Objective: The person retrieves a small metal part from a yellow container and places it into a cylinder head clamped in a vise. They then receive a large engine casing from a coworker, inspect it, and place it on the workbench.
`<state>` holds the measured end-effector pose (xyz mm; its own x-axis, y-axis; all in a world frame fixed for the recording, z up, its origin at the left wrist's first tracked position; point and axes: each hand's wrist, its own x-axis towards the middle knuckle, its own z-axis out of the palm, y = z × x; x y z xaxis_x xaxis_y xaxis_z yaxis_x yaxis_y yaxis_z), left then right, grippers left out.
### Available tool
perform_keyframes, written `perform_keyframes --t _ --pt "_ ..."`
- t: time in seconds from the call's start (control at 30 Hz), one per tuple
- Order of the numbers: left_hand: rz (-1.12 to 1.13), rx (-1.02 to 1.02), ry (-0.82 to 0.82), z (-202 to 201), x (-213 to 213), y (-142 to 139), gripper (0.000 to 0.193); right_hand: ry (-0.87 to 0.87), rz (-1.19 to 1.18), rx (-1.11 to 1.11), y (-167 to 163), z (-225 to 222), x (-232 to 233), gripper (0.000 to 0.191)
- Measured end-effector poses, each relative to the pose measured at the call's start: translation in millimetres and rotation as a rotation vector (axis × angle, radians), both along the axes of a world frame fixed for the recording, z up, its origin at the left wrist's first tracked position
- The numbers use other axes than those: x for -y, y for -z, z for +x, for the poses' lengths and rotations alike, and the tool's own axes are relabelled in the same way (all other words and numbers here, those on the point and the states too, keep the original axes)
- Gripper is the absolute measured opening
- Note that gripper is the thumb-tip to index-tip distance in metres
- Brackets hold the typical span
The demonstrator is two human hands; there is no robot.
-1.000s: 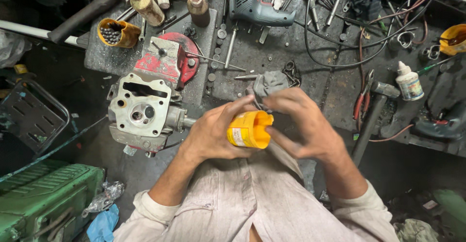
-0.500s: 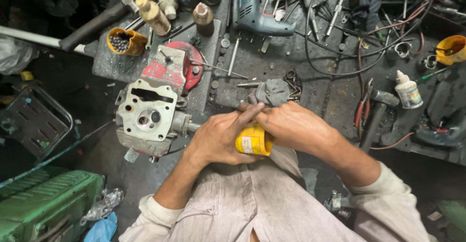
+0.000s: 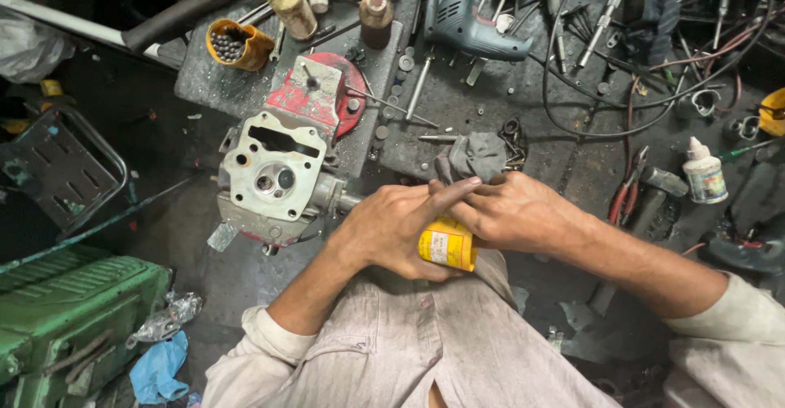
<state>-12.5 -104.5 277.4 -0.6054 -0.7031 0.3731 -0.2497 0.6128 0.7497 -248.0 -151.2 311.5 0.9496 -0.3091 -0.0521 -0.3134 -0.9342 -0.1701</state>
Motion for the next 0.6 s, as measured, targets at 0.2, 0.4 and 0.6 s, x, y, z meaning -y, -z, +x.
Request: perform_keyframes --t 0.2,0.4,0.6 --pt "0.025 0.005 -0.020 3 -3 -1 0.113 -0.044 0.069 0.070 5 -1 4 0.072" --pt "0.026 -0.033 -0.015 3 -2 -1 0.108 -0.057 0.112 0.149 13 -5 4 0.061" --pt "0.081 0.017 0.029 2 -2 -1 0.109 -0.042 0.158 0.102 22 -8 2 0.044"
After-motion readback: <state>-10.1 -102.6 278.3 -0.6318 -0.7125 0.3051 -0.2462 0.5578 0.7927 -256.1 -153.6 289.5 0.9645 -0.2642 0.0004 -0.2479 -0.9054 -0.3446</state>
